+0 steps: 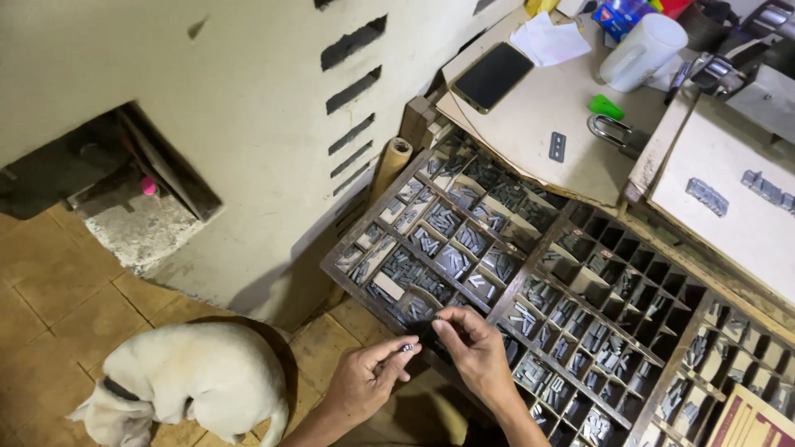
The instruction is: Selecting and arranging individual metal type characters from a sorted tray into a specific layout for letterpress printing.
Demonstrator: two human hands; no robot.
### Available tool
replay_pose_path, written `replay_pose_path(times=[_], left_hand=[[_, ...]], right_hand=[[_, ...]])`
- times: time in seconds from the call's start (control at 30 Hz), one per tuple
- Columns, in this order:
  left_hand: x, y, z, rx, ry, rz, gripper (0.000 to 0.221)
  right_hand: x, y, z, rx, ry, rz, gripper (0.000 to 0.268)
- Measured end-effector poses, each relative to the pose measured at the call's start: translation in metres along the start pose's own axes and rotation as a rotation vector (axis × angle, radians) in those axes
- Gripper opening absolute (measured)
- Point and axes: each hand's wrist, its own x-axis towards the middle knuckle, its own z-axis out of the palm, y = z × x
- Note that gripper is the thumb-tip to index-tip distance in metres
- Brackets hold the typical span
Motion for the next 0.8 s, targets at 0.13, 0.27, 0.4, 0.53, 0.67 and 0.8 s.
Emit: replay_pose_path(times=[0.13, 0.27, 0.4, 0.53, 0.67, 0.8], left_hand=[[0.001, 0.001, -0.001, -0.042, -0.012, -0.017, 0.038], [0.002, -0.001, 0.001, -0.036, -0.023, -0.023, 0.038], [0.001, -0.002, 0.000, -0.056, -0.014, -0.040, 0.040], [0.002, -0.004, 0.001, -0.095, -0.015, -0.077, 0.040], [0.003, -0.001, 0.003, -0.110, -0.035, -0.078, 0.041], [0.004, 0.003, 0.006, -0.115, -0.034, -0.057, 0.038]], right_hand=[[0.010, 0.006, 0.001, -0.016, 0.017, -0.028, 0.011], [0.012, 0.009, 0.000, 0.049, 0.066, 0.048, 0.014], [0.007, 0.008, -0.003, 0.072, 0.118, 0.015, 0.016], [-0.007, -0.002, -0.007, -0.066, 0.138, -0.043, 0.014], [-0.019, 0.000, -0.010, -0.023, 0.107, -0.116, 0.015], [-0.021, -0.004, -0.012, 0.008, 0.107, -0.096, 0.014]])
